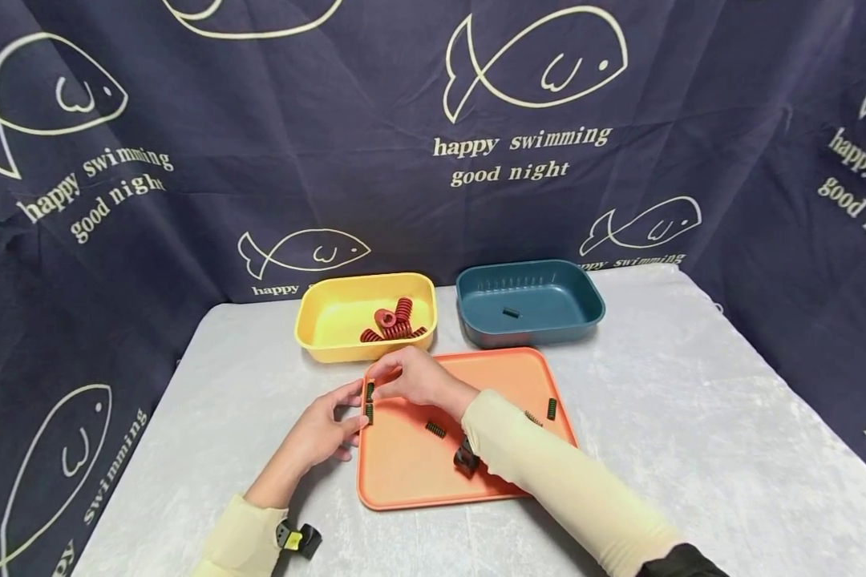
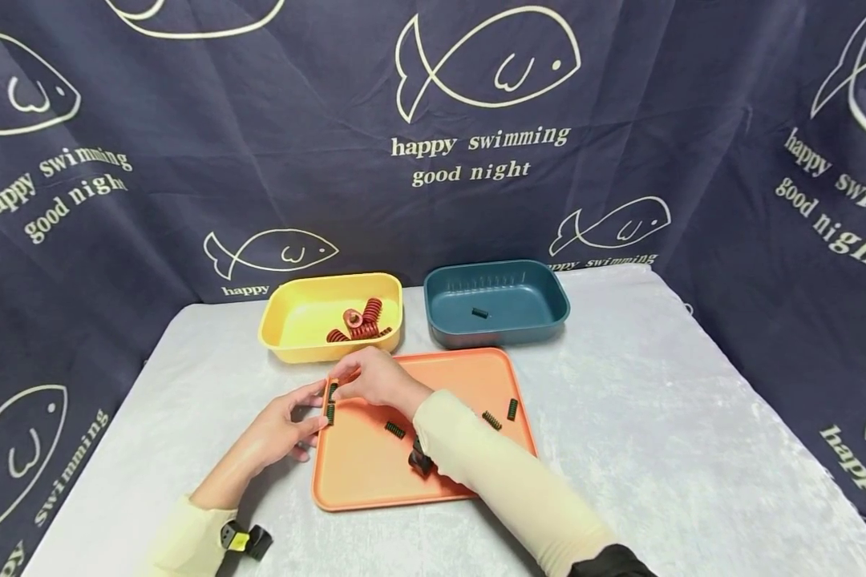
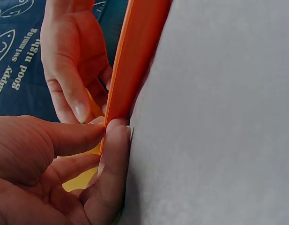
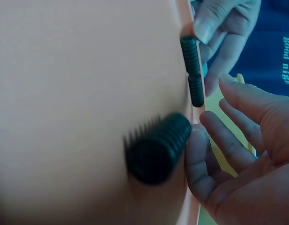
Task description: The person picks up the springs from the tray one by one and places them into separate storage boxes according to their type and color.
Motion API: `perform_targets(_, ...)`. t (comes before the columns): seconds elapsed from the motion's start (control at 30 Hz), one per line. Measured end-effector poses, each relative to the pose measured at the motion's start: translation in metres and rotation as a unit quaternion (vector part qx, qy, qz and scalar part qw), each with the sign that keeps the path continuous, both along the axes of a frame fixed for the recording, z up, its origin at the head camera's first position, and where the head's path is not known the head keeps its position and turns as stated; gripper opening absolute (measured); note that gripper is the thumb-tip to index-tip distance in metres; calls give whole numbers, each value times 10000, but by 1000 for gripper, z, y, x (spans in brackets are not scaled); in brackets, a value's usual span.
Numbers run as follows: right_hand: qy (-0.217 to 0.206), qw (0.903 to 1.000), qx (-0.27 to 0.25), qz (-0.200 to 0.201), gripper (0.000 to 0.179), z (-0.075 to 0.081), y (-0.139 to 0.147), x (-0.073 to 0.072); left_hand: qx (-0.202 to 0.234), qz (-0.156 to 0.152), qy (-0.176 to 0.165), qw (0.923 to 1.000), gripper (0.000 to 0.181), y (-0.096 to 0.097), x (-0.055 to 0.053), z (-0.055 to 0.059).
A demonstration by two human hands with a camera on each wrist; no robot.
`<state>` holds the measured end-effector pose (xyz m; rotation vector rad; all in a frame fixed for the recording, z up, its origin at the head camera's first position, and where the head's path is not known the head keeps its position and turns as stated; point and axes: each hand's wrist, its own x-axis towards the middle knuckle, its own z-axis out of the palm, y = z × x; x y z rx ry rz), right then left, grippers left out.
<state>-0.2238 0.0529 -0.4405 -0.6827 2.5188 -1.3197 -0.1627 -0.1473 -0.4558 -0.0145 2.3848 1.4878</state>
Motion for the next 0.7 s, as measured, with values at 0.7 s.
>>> perform_targets(0.7,817,9925,867,-280,22,-4,-15,6,-110,-52,58,9999,57,1,14,6)
